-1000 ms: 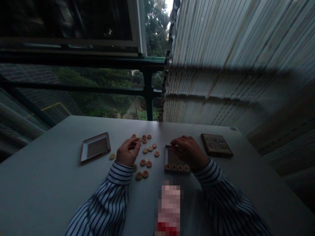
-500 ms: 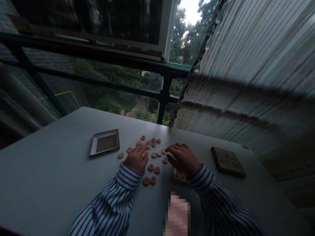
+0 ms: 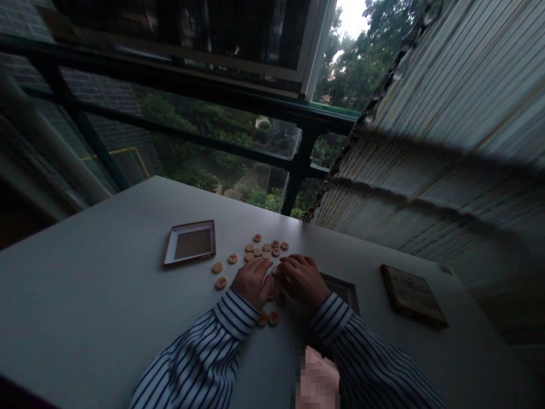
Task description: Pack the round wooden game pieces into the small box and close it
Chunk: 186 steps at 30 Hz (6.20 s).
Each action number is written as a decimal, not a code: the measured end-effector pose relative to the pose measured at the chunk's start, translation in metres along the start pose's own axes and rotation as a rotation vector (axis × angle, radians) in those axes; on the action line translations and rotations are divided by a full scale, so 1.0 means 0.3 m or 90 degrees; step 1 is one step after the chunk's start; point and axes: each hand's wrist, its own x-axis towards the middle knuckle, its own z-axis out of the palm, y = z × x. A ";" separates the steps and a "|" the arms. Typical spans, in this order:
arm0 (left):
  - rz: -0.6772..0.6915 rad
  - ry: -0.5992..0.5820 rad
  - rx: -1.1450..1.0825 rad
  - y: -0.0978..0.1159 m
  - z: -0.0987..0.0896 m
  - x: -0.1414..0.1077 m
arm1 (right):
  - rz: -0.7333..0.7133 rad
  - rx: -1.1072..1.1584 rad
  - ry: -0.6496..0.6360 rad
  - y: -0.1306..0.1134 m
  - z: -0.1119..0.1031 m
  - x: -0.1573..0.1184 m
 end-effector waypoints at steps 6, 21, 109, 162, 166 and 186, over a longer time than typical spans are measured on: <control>-0.015 -0.005 0.007 0.005 0.007 -0.004 | -0.017 0.016 -0.027 0.011 0.030 -0.003; -0.034 -0.018 0.000 -0.001 0.015 -0.010 | -0.027 -0.006 -0.058 0.006 0.025 0.009; 0.033 -0.045 0.074 0.006 0.042 0.013 | 0.169 0.376 0.204 0.081 0.058 -0.015; 0.016 0.025 0.087 0.034 0.030 0.028 | 0.073 0.179 0.129 0.073 0.052 -0.014; 0.011 0.062 0.078 0.039 0.036 0.031 | 0.090 0.279 0.156 0.074 0.041 -0.014; 0.059 0.124 0.020 0.048 0.023 0.034 | 0.130 0.711 0.104 0.054 0.015 -0.009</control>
